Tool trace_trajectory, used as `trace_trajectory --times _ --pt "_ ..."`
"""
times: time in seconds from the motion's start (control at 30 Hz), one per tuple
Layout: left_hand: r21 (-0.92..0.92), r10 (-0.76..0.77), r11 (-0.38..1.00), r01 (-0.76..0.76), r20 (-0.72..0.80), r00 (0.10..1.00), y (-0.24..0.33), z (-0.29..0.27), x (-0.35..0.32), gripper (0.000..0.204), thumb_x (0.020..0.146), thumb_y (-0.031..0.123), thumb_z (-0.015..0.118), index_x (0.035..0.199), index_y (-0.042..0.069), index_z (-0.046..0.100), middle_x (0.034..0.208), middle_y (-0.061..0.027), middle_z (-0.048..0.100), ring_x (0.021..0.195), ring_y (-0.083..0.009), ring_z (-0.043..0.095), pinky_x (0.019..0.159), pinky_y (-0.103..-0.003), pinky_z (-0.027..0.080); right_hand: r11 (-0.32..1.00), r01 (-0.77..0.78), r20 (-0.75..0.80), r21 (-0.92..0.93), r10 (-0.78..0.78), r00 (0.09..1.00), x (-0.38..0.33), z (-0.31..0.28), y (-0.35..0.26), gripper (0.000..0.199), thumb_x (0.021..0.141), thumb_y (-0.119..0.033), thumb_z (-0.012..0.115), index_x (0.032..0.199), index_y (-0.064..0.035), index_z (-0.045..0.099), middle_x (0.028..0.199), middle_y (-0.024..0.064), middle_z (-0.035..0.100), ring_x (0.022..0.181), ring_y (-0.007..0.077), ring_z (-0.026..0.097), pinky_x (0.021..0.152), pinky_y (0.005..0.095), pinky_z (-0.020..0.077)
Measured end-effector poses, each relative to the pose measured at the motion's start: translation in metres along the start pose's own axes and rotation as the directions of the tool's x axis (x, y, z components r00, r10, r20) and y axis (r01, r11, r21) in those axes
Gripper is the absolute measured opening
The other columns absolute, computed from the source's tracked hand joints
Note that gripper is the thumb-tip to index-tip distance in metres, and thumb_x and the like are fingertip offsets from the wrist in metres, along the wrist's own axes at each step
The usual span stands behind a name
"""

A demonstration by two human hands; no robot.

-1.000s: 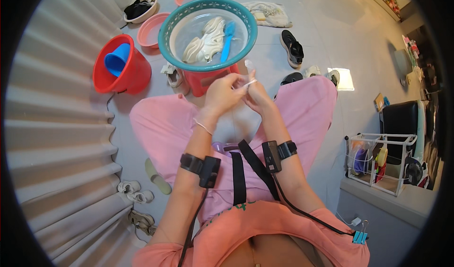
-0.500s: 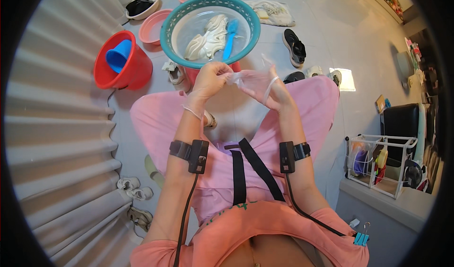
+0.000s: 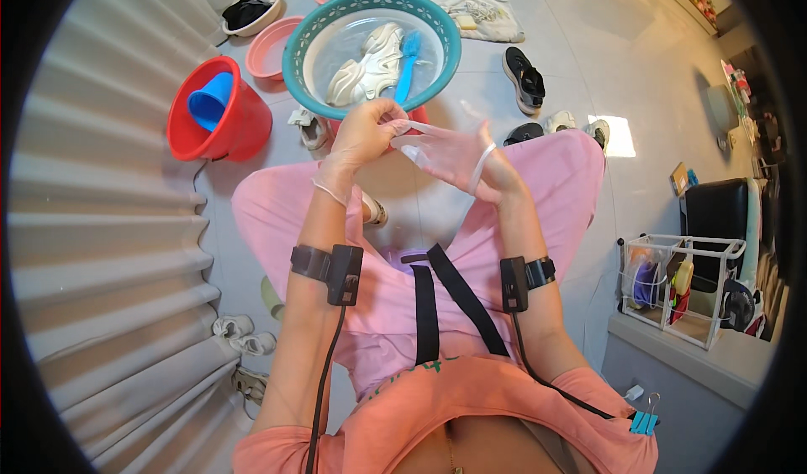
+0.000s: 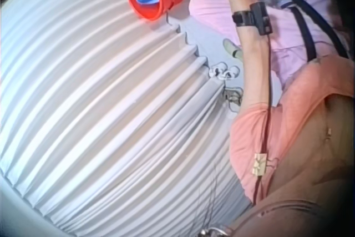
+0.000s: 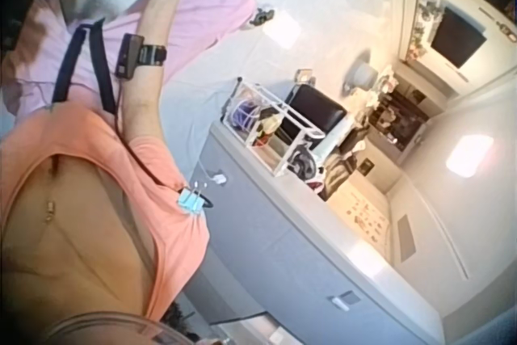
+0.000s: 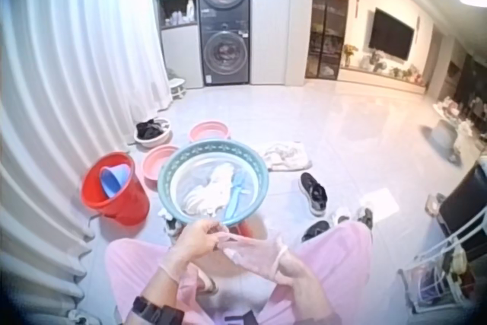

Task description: The recorder puts on a pair of disposable plastic gloves while sitting on the floor surrounded by cleaning basins.

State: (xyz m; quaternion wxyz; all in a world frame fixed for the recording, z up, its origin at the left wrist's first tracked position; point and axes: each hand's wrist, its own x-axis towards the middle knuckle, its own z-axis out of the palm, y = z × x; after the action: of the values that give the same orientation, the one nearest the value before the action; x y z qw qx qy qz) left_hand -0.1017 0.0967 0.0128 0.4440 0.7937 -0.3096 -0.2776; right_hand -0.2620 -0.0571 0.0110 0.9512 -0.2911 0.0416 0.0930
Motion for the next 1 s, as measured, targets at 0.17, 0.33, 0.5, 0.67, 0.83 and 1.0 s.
trace_trajectory --times 0.17,0.33,0.5,0.67,0.83,1.0 --pt "-0.1 0.108 0.988 -0.118 -0.098 0.989 -0.005 -0.003 0.006 0.009 0.084 0.006 0.071 0.092 0.002 0.07 0.082 -0.0053 0.068 0.076 -0.012 0.06 0.071 -0.028 0.049 0.99 0.052 0.097 -0.132 -0.039 0.995 0.0 0.012 0.009 0.102 0.085 -0.078 0.018 0.148 0.0019 0.028 0.148 0.0205 0.036 0.137 0.0286 0.035 0.114 0.0409 0.0276" --pt "-0.242 0.032 0.97 -0.039 -0.033 0.999 -0.006 -0.016 0.009 0.012 0.085 0.008 0.07 0.096 0.001 0.071 0.086 -0.0055 0.068 0.078 -0.0122 0.06 0.072 -0.028 0.049 0.958 0.126 0.16 -0.258 -0.086 0.983 0.003 -0.01 0.016 0.103 0.083 -0.078 0.026 0.147 0.0028 0.03 0.153 0.0222 0.028 0.142 0.0321 0.027 0.119 0.0449 0.0181" --pt "-0.151 0.071 0.988 -0.043 0.186 0.98 0.005 -0.021 0.005 0.016 0.084 0.006 0.07 0.098 -0.002 0.069 0.09 -0.0075 0.069 0.083 -0.0135 0.063 0.077 -0.027 0.05 0.928 0.152 0.133 -0.339 -0.113 0.985 0.0 -0.026 0.024 0.101 0.085 -0.078 0.021 0.146 0.0015 0.033 0.155 0.018 0.025 0.142 0.032 0.026 0.119 0.0461 0.0121" --pt "-0.076 -0.082 0.991 0.107 0.272 0.959 0.009 -0.018 0.002 0.013 0.086 0.008 0.068 0.095 -0.001 0.07 0.089 -0.0069 0.068 0.082 -0.0132 0.063 0.073 -0.027 0.05 0.9 0.106 0.069 -0.423 -0.085 0.994 -0.007 -0.016 0.016 0.103 0.085 -0.079 0.018 0.147 0.0009 0.031 0.157 0.0141 0.024 0.143 0.032 0.026 0.119 0.0459 0.0086" --pt "-0.025 0.152 0.988 -0.15 0.107 0.983 0.019 -0.008 0.002 0.009 0.085 0.008 0.067 0.09 0.0 0.069 0.084 -0.0047 0.067 0.077 -0.0114 0.061 0.07 -0.027 0.05 0.897 0.005 -0.016 -0.443 -0.014 1.0 -0.009 -0.001 0.012 0.101 0.087 -0.078 0.016 0.149 0.0001 0.027 0.157 0.0136 0.022 0.146 0.0301 0.019 0.119 0.0451 0.0059" --pt "-0.116 0.022 0.993 -0.024 -0.026 0.999 0.044 0.011 -0.016 0.016 0.082 0.014 0.073 0.091 0.001 0.068 0.086 -0.0039 0.065 0.077 -0.0106 0.06 0.072 -0.026 0.049 0.755 -0.017 -0.232 -0.655 -0.18 0.956 -0.004 -0.006 0.016 0.078 0.1 -0.06 0.019 0.153 -0.0033 0.012 0.16 0.0132 0.011 0.148 0.0256 0.008 0.118 0.0368 0.0067"
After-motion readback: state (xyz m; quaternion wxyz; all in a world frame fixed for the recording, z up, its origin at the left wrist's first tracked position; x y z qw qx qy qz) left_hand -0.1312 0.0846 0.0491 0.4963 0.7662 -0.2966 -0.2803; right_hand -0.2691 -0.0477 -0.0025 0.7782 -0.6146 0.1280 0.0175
